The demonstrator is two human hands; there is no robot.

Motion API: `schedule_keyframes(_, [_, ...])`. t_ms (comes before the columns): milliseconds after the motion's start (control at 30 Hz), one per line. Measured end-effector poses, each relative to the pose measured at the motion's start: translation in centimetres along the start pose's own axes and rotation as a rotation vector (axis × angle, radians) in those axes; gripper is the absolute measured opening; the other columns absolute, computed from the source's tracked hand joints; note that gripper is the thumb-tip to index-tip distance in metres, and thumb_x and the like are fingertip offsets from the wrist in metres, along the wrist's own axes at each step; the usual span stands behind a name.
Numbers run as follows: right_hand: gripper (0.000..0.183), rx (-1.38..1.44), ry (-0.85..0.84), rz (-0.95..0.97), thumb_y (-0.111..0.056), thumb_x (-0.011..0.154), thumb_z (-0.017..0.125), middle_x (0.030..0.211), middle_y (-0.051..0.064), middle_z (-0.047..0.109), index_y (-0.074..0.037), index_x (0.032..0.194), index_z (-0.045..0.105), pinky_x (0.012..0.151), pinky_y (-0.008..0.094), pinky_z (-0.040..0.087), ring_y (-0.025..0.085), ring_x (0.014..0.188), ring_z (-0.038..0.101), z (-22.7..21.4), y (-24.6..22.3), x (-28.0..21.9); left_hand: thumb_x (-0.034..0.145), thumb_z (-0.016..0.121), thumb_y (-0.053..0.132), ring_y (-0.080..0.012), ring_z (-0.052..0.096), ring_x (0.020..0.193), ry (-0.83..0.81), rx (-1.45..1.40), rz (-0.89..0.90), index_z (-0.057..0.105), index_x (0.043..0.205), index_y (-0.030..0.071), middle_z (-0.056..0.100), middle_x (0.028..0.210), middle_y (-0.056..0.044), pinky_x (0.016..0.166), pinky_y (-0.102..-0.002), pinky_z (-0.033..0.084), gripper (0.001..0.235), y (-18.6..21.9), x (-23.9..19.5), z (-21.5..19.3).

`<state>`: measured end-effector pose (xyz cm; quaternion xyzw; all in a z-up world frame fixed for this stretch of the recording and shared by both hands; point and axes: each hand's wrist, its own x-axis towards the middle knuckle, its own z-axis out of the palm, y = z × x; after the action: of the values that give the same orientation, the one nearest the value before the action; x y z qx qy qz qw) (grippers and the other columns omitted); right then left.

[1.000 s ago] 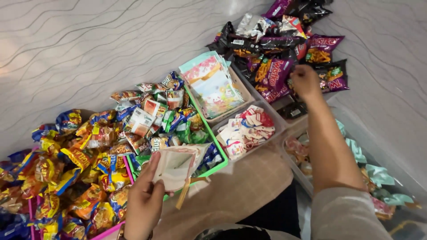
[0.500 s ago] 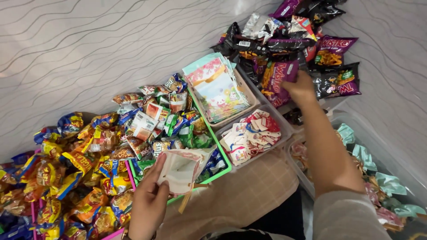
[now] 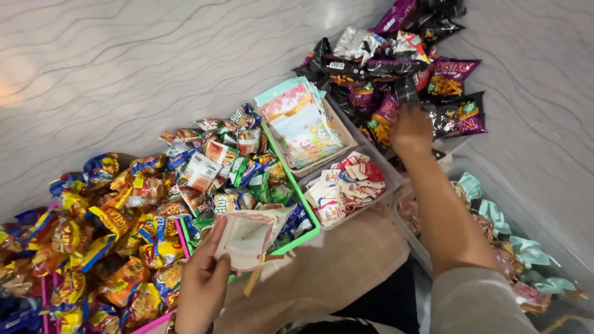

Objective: The person is picking various small snack packets from organized bins and placing them into small gift bags.

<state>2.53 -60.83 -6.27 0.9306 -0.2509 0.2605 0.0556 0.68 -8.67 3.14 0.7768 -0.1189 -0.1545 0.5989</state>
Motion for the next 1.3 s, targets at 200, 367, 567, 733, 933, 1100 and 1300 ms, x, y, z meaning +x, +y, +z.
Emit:
schedule_keyframes(200, [0.11, 0.126, -0.244, -0.007, -0.04, 0.07, 0.075, 0.145, 0.037, 0.043, 0.016, 0.152, 0.029, 0.107, 0.052, 0.041, 0.052, 0.127, 0.046, 4.5, 1.0, -1.1, 0.083, 0.05, -0.008, -0.0149, 0.07, 0.069, 0.002, 0.067, 0.031, 0.05, 0.146, 0.008, 0.048, 0.157, -0.01, 0.058, -0.027, 0.06, 0.065, 0.1, -0.8, -0.5])
schedule_keyframes(367, [0.12, 0.166, -0.462, 0.071, -0.032, 0.073, 0.077, 0.15, 0.035, 0.038, 0.004, 0.161, 0.004, 0.095, 0.052, 0.049, 0.051, 0.117, 0.053, 2.1, 0.1, -0.8, 0.082, 0.051, -0.009, -0.0128, 0.063, 0.066, 0.013, 0.069, 0.057, 0.05, 0.146, 0.009, 0.049, 0.156, -0.011, 0.056, -0.027, 0.059, 0.067, -1.0, -1.0, -0.9])
schedule_keyframes(567, [0.129, 0.237, -0.589, 0.178, -0.023, 0.071, 0.078, 0.149, 0.035, 0.037, -0.013, 0.164, -0.012, 0.084, 0.049, 0.055, 0.051, 0.108, 0.061, -2.0, -1.0, -0.8, 0.081, 0.05, -0.01, -0.0148, 0.069, 0.069, 0.021, 0.065, 0.074, 0.049, 0.146, 0.008, 0.049, 0.155, -0.015, 0.055, -0.026, 0.058, 0.067, -1.3, -1.4, -1.2])
schedule_keyframes(733, [0.12, 0.359, -0.405, 0.187, -0.025, 0.074, 0.076, 0.137, 0.031, 0.045, -0.01, 0.165, -0.001, 0.081, 0.051, 0.053, 0.051, 0.102, 0.062, -3.0, -0.6, -1.4, 0.081, 0.049, -0.011, -0.0157, 0.069, 0.075, 0.023, 0.006, 0.093, 0.051, 0.145, 0.006, 0.048, 0.156, -0.014, 0.058, -0.026, 0.059, 0.066, -1.7, -1.7, -1.5])
schedule_keyframes(933, [0.113, 0.327, -0.458, 0.078, -0.04, 0.079, 0.077, 0.143, 0.034, 0.037, -0.005, 0.164, 0.011, 0.097, 0.051, 0.047, 0.051, 0.119, 0.05, 1.3, -0.5, -2.7, 0.082, 0.048, -0.012, -0.0165, 0.069, 0.072, 0.027, -0.06, 0.085, 0.051, 0.144, 0.004, 0.046, 0.157, -0.016, 0.059, -0.026, 0.059, 0.063, -1.7, -2.2, -1.7])
schedule_keyframes(1100, [0.111, 0.108, -0.402, 0.028, -0.052, 0.075, 0.075, 0.142, 0.032, 0.047, 0.007, 0.157, 0.029, 0.1, 0.056, 0.042, 0.049, 0.126, 0.046, 2.6, 0.1, -2.5, 0.082, 0.049, -0.01, -0.0148, 0.067, 0.064, 0.028, -0.04, 0.094, 0.053, 0.143, 0.004, 0.051, 0.154, -0.015, 0.058, -0.025, 0.057, 0.062, -2.0, -2.4, -1.9])
schedule_keyframes(1300, [0.127, 0.211, -0.418, 0.012, -0.058, 0.065, 0.086, 0.134, 0.038, 0.051, 0.019, 0.149, 0.029, 0.101, 0.049, 0.046, 0.05, 0.118, 0.055, 3.6, -0.2, -2.4, 0.08, 0.048, -0.011, -0.0154, 0.066, 0.064, 0.03, -0.045, 0.141, 0.054, 0.141, 0.003, 0.05, 0.154, -0.016, 0.056, -0.025, 0.057, 0.063, -2.6, -2.3, -1.8])
